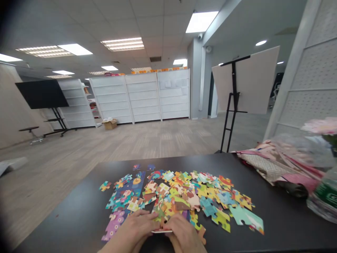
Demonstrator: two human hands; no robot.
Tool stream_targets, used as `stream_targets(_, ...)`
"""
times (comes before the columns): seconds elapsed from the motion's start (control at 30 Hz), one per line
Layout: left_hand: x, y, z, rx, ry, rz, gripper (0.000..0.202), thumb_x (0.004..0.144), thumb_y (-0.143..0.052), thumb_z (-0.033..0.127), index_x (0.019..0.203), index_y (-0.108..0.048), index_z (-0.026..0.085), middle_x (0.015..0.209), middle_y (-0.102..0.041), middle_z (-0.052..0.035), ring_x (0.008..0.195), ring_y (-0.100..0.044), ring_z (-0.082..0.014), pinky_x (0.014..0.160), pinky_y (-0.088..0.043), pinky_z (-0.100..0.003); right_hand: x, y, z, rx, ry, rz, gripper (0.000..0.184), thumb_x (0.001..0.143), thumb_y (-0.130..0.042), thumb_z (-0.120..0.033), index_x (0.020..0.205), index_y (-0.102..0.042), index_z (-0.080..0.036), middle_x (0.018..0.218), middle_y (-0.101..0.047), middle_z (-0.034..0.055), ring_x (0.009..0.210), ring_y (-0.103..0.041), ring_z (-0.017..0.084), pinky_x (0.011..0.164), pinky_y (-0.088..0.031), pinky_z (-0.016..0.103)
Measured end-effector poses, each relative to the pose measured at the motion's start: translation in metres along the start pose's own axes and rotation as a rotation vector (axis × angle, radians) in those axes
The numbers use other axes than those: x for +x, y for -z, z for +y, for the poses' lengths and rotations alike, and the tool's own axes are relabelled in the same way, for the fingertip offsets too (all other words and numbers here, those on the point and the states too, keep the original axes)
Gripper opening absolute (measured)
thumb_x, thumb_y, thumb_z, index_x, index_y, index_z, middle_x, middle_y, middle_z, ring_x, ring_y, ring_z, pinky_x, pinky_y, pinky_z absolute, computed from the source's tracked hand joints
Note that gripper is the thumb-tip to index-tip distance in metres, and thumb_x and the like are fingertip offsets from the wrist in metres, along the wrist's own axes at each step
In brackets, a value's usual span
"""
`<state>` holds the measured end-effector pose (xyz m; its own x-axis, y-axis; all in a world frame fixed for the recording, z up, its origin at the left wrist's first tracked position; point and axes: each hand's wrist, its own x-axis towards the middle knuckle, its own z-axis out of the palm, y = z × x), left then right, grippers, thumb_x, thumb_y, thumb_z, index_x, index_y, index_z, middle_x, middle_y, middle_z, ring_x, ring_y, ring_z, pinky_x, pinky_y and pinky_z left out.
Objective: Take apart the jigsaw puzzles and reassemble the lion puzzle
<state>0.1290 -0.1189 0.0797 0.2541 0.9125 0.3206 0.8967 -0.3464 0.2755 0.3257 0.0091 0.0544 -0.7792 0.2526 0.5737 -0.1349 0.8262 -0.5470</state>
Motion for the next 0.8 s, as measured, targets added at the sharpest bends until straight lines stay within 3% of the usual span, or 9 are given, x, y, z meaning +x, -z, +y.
stream_targets(0.13,0.004,0.008,0.006,-0.107,0.056,-0.080,0.025,0.102,-0.042,0.020,0.113,-0.063,0.030,0.113,-0.072,0.0010,0.103,-0.068,-0.0167,0.093,-0.049,-0.024,0.001,0.007,0.001,0.026,-0.113,-0.081,0.020,0.101,-0.045,-0.027,0.097,-0.065,-0.024,0.106,-0.070,0.0056,0.106,-0.066,0.019,0.090,-0.054,0.026)
stream_targets(0.3,0.005,0.017,0.008,-0.241,0.117,-0.119,0.025,0.103,-0.041,0.020,0.114,-0.062,0.027,0.126,-0.066,-0.0002,0.118,-0.061,-0.0186,0.104,-0.044,-0.028,0.013,0.009,0.006,0.089,-0.283,-0.145,0.027,0.100,-0.047,-0.040,0.091,-0.065,-0.023,0.092,-0.069,0.0027,0.088,-0.067,0.019,0.082,-0.055,0.029)
stream_targets(0.4,0.003,0.014,0.006,-0.279,0.114,-0.096,0.028,0.103,-0.040,0.020,0.119,-0.061,0.029,0.128,-0.065,0.0000,0.120,-0.059,-0.0179,0.107,-0.042,-0.028,0.021,0.004,0.013,0.097,-0.342,-0.067,0.027,0.099,-0.049,-0.042,0.090,-0.064,-0.022,0.087,-0.070,0.0021,0.082,-0.066,0.019,0.076,-0.056,0.029)
stream_targets(0.5,-0.001,0.009,0.005,-0.339,0.121,-0.022,0.029,0.105,-0.037,0.026,0.121,-0.061,0.030,0.126,-0.067,0.0002,0.121,-0.058,-0.0172,0.108,-0.042,-0.028,0.026,-0.002,0.021,0.027,-0.363,0.097,0.027,0.100,-0.047,-0.039,0.090,-0.064,-0.021,0.082,-0.070,0.0025,0.076,-0.066,0.019,0.070,-0.056,0.029)
stream_targets(0.57,-0.004,0.007,0.004,-0.354,0.185,0.071,0.030,0.107,-0.035,0.032,0.119,-0.062,0.029,0.124,-0.068,-0.0006,0.117,-0.060,-0.0176,0.105,-0.045,-0.028,0.028,-0.004,0.026,-0.039,-0.295,0.137,0.026,0.102,-0.043,-0.031,0.096,-0.067,-0.022,0.091,-0.072,0.0045,0.084,-0.068,0.019,0.076,-0.057,0.030)
stream_targets(0.67,-0.005,0.008,0.002,-0.326,0.347,0.233,0.032,0.107,-0.036,0.038,0.121,-0.063,0.029,0.120,-0.070,-0.0025,0.109,-0.064,-0.0202,0.098,-0.050,-0.030,0.031,-0.001,0.034,-0.281,-0.157,0.090,0.039,0.094,-0.042,-0.012,0.121,-0.067,-0.025,0.122,-0.071,0.0077,0.117,-0.062,0.024,0.100,-0.051,0.042)
stream_targets(0.8,-0.001,0.011,-0.004,-0.272,0.409,0.339,0.030,0.106,-0.039,0.034,0.127,-0.061,0.028,0.128,-0.067,-0.0034,0.116,-0.062,-0.0222,0.102,-0.049,-0.034,0.025,0.006,0.039,-0.555,-0.133,-0.047,0.060,0.080,-0.047,-0.004,0.134,-0.062,-0.027,0.139,-0.062,0.0068,0.133,-0.052,0.029,0.108,-0.044,0.054)
